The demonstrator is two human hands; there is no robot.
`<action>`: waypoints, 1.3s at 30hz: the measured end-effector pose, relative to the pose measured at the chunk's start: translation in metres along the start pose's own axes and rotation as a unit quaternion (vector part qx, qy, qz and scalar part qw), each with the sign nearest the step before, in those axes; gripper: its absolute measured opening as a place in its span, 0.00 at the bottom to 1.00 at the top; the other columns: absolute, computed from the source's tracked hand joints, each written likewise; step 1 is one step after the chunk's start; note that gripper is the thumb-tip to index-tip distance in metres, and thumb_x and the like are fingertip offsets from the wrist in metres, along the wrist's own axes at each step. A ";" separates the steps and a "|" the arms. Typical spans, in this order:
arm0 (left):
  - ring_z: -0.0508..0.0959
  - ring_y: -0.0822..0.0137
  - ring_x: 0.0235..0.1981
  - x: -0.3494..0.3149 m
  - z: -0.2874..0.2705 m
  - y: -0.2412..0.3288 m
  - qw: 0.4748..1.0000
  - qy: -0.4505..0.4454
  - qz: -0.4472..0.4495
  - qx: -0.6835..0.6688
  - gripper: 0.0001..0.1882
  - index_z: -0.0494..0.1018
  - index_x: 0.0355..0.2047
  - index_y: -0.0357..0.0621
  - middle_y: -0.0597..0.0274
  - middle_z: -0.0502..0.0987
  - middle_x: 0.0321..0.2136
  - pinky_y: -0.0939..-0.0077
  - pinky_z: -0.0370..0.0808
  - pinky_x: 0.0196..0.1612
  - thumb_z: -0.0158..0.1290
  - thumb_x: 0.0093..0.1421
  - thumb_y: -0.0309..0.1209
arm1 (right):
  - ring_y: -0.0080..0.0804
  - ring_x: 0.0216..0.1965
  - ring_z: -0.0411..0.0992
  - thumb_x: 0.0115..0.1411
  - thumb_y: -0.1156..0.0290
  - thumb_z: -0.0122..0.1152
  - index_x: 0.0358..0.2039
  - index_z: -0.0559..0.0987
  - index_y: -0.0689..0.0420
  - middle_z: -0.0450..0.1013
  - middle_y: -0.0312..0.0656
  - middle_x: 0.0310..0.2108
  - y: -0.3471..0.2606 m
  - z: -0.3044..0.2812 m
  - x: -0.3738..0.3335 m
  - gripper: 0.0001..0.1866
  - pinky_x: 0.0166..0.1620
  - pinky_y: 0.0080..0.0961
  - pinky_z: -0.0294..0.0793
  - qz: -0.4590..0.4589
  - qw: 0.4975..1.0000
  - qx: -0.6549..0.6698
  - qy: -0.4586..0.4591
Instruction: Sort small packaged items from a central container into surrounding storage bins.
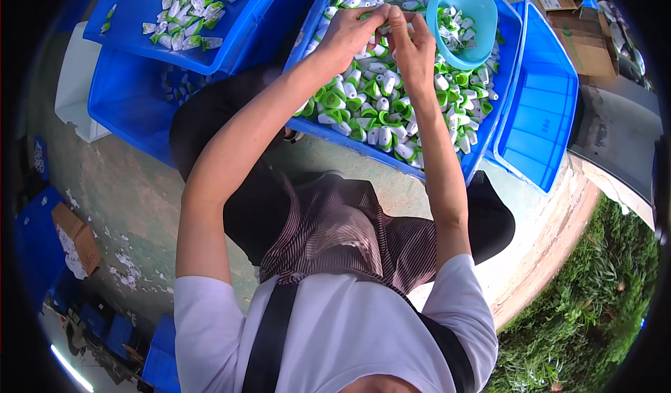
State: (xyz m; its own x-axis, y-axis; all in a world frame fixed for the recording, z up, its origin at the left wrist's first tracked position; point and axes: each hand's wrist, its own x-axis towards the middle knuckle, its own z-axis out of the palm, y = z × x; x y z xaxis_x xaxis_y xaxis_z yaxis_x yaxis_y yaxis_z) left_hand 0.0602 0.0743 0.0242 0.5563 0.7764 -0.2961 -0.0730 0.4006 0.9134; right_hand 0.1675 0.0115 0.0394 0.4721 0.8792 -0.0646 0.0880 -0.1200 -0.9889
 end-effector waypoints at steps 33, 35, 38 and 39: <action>0.74 0.54 0.36 0.043 -0.150 0.087 0.816 0.113 -0.003 -0.566 0.27 0.69 0.39 0.31 0.47 0.74 0.35 0.66 0.75 0.34 0.41 0.65 0.50 | 0.39 0.43 0.68 0.58 0.58 0.56 0.35 0.78 0.53 0.72 0.40 0.36 0.077 -0.081 0.022 0.13 0.48 0.43 0.61 -0.271 0.686 -0.640 0.215; 0.75 0.60 0.28 0.037 -0.120 0.088 0.852 0.107 -0.036 -0.512 0.20 0.71 0.26 0.37 0.53 0.75 0.25 0.71 0.73 0.29 0.50 0.62 0.44 | 0.39 0.43 0.67 0.56 0.58 0.57 0.34 0.78 0.54 0.71 0.40 0.36 0.072 -0.073 0.008 0.13 0.48 0.42 0.60 -0.261 0.711 -0.642 0.122; 0.75 0.61 0.24 0.049 -0.112 0.063 0.922 0.005 -0.026 -0.385 0.15 0.69 0.21 0.41 0.54 0.74 0.22 0.73 0.72 0.26 0.58 0.57 0.37 | 0.39 0.45 0.65 0.54 0.57 0.60 0.34 0.79 0.54 0.67 0.44 0.42 0.089 -0.051 -0.006 0.15 0.48 0.41 0.60 -0.194 0.688 -0.699 -0.025; 0.73 0.61 0.20 0.049 -0.086 0.055 0.929 0.014 -0.063 -0.365 0.12 0.67 0.21 0.44 0.54 0.74 0.21 0.74 0.71 0.23 0.60 0.54 0.32 | 0.42 0.48 0.64 0.53 0.56 0.61 0.37 0.78 0.54 0.68 0.44 0.44 0.111 -0.061 -0.005 0.17 0.50 0.44 0.59 -0.161 0.670 -0.724 -0.023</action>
State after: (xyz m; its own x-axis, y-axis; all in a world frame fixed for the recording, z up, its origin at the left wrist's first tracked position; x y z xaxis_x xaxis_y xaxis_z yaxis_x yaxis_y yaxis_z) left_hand 0.0124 0.1764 0.0360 0.5778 0.7087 -0.4047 -0.5564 0.7049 0.4400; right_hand 0.2281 -0.0340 -0.0615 0.1989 0.9765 0.0834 0.9537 -0.2124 0.2130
